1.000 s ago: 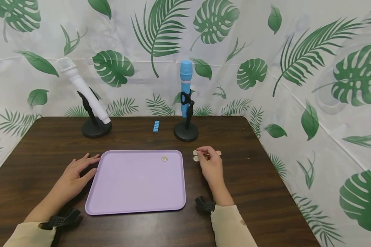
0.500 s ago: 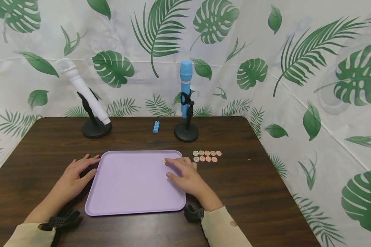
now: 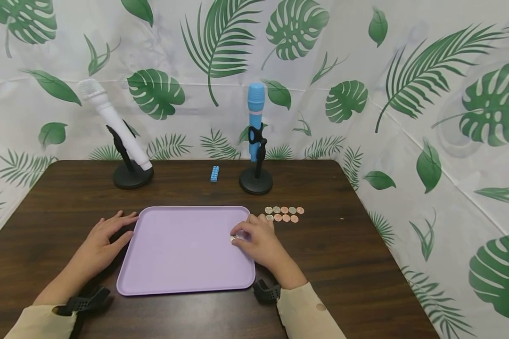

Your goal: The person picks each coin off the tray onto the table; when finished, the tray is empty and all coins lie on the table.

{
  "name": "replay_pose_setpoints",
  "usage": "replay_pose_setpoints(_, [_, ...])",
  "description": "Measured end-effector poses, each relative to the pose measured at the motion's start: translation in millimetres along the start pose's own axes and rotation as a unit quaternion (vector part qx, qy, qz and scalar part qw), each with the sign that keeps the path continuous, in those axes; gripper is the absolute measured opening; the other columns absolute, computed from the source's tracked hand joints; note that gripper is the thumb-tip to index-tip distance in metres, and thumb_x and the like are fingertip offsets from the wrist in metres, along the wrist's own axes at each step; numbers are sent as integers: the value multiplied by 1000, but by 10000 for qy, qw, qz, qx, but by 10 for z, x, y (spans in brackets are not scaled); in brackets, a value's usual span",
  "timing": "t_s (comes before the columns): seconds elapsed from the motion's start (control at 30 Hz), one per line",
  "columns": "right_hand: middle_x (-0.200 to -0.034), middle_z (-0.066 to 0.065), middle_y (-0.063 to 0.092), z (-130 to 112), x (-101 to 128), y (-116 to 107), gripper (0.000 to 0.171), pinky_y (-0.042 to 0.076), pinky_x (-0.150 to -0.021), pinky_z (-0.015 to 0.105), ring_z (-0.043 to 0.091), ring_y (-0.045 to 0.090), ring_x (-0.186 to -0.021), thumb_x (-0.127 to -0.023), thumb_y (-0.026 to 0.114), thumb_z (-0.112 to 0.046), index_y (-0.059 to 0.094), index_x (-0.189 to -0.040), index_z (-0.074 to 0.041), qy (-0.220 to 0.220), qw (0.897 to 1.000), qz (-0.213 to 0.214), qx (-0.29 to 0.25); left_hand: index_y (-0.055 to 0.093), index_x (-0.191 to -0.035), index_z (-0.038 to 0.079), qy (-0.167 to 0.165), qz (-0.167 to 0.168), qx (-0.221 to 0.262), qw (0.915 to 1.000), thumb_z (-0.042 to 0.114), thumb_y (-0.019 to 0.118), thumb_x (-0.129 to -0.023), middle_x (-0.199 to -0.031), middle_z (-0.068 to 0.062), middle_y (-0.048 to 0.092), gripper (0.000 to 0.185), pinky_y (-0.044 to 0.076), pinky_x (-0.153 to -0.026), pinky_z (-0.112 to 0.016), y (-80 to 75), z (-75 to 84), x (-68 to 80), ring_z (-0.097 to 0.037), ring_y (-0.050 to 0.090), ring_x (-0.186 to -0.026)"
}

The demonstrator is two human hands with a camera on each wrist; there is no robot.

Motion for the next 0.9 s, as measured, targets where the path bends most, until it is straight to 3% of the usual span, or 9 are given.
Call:
replay_pose_setpoints(0.2, [-91,-11,57,13,-10,37,24,30,-87,38,13,43,-89,-88,93,-21,73,-98,-30,66,9999,-109,-34,59,-155,9,-10,12,1,10000,30,63,-111,-167,-22,50,49,6,-134,-75,-8,7,6,-54,28,-163])
replay_pose_setpoints(0.33, [-88,-12,59,7,-6,21,28,31,-87,36,12,43,-89,-89,92,-18,66,-94,-27,50,9998,36,-180,59,-155,10,15,7,8,10000,29,63,-111,-167,-22,50,49,6,-133,-76,-9,7,3,-54,28,-163])
replay_pose_setpoints(0.5, [-87,-16,71,6,2,-100,21,41,-79,32,11,49,-85,-91,89,-14,78,-103,-25,-29,9978,612,-246,59,-155,10,29,6,36,10000,30,63,-111,-168,-21,50,48,7,-133,-76,-4,3,-1,-54,29,-163])
replay_pose_setpoints(0.6, [-90,-14,75,63,12,-236,17,48,-75,29,12,56,-86,-89,91,-14,83,-99,-25,60,9931,1152,-191,59,-155,10,15,-1,48,10000,30,63,-111,-168,-21,50,49,6,-133,-76,3,-5,-4,-54,28,-163])
replay_pose_setpoints(0.73, [-90,-7,77,256,62,-481,12,50,-70,23,15,61,-82,-88,92,-18,81,-91,-22,520,9768,2073,-136,59,-155,10,24,11,82,10000,31,63,-111,-168,-21,50,49,5,-134,-75,1,-11,-4,-54,28,-163])
replay_pose_setpoints(0.9, [-94,5,80,551,215,-825,7,50,-66,27,23,67,-79,-93,89,-19,84,-95,-13,1530,9383,3096,187,59,-155,10,44,40,100,9999,32,63,-111,-167,-22,50,49,5,-134,-75,-15,-7,6,-54,28,-163])
Point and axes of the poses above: each hand's wrist, its own x-axis away from the middle knuckle, its own y-axis out of the palm, z = x × y, the point moved 6 cm from there along -x, towards the middle knuckle
